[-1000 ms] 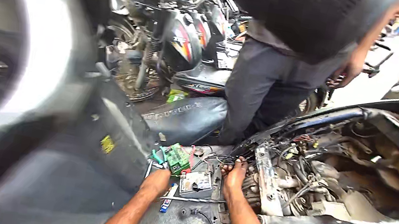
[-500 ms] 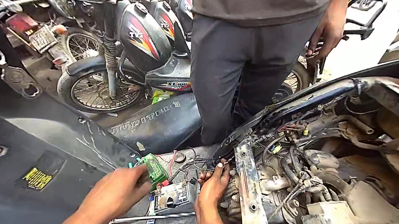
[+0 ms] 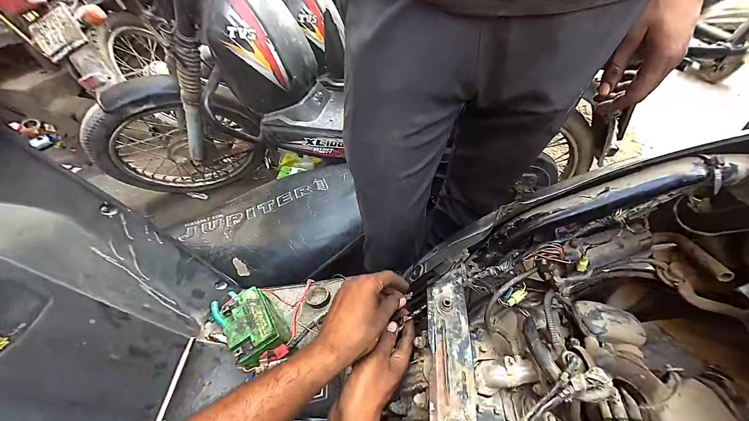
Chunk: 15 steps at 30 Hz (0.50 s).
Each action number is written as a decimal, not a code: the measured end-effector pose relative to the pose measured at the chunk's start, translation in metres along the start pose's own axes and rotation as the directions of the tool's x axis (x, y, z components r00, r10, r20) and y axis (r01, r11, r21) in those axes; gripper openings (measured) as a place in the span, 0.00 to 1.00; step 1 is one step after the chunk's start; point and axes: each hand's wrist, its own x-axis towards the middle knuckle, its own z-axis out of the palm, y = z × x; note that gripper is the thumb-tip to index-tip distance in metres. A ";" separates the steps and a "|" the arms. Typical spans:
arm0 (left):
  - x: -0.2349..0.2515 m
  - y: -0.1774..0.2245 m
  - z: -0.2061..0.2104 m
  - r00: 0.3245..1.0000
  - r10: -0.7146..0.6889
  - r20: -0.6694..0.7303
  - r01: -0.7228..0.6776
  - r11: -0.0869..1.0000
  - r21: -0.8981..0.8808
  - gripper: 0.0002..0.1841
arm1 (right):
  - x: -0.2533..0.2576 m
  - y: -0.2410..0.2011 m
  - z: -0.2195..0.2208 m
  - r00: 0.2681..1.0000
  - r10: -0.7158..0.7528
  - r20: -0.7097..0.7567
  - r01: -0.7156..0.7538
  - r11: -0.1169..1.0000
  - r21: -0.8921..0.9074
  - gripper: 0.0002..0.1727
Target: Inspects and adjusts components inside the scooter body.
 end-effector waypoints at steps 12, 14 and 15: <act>0.005 0.003 0.008 0.998 -0.001 0.058 0.009 0.990 -0.138 0.03 | -0.002 -0.006 0.002 0.999 0.033 0.019 -0.034 0.997 0.072 0.25; 0.004 0.004 0.008 0.998 0.010 0.060 -0.002 0.992 -0.123 0.03 | -0.002 -0.007 0.001 0.999 0.033 0.026 -0.035 0.997 0.070 0.25; 0.004 0.004 0.009 0.998 0.018 0.055 -0.011 0.994 -0.113 0.03 | -0.002 -0.007 0.001 0.999 0.035 0.025 -0.037 0.997 0.068 0.25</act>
